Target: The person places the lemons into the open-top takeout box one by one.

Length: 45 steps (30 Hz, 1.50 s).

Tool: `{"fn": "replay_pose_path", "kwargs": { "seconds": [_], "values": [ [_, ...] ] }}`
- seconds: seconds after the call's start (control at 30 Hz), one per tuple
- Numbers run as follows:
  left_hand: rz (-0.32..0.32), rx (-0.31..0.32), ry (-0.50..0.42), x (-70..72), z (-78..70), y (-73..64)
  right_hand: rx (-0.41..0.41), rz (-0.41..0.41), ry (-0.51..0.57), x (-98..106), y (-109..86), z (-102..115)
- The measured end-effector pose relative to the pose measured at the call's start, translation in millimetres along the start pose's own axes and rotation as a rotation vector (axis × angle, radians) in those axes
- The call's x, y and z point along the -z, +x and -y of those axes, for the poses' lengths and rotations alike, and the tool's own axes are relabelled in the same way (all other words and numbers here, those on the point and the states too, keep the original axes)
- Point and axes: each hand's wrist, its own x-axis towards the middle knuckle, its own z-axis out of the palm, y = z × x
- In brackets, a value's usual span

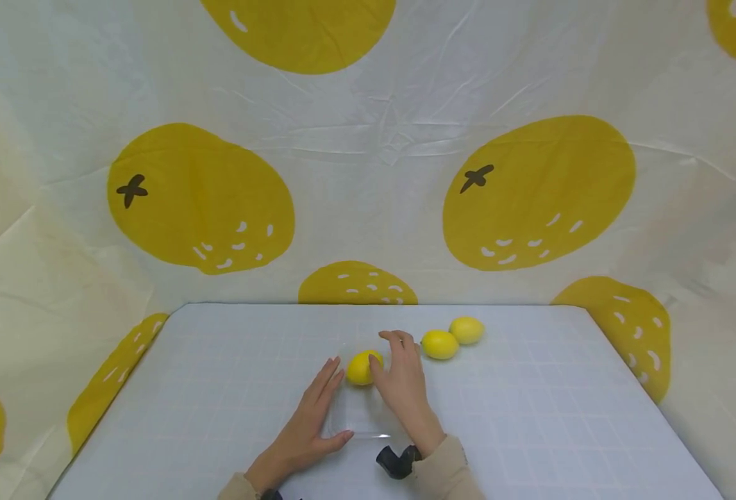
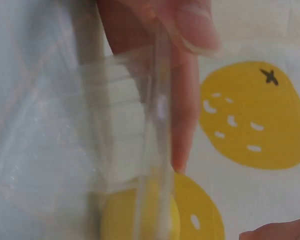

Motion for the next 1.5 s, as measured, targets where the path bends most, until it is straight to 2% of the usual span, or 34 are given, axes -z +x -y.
{"fn": "replay_pose_path", "kwargs": {
  "seconds": [0.17,0.3,0.5,0.7,1.03,1.23,1.5],
  "values": [
    [0.034,0.038,-0.018,1.7,-1.7,0.2,-0.014,-0.113,0.062,15.3,10.9,-16.7],
    [0.035,0.041,-0.016,2.3,-2.5,0.2,-0.097,-0.152,0.067,25.9,18.0,-34.6],
    [0.031,0.032,-0.017,1.5,-2.0,0.2,-0.206,-0.161,0.069,40.1,21.4,-60.2],
    [0.012,0.010,-0.006,0.8,-0.7,-0.1,-0.265,-0.111,0.035,40.8,20.4,-78.6],
    [0.026,0.020,-0.011,0.1,-0.5,-0.5,-0.211,-0.063,0.047,31.8,15.7,-103.8],
    [0.019,0.010,-0.004,0.6,-2.0,-0.3,-0.197,-0.052,0.059,29.9,13.3,-108.1],
    [0.004,0.002,0.007,0.2,-1.0,-1.6,-0.120,-0.039,0.093,23.3,8.9,-119.3]
  ]
}}
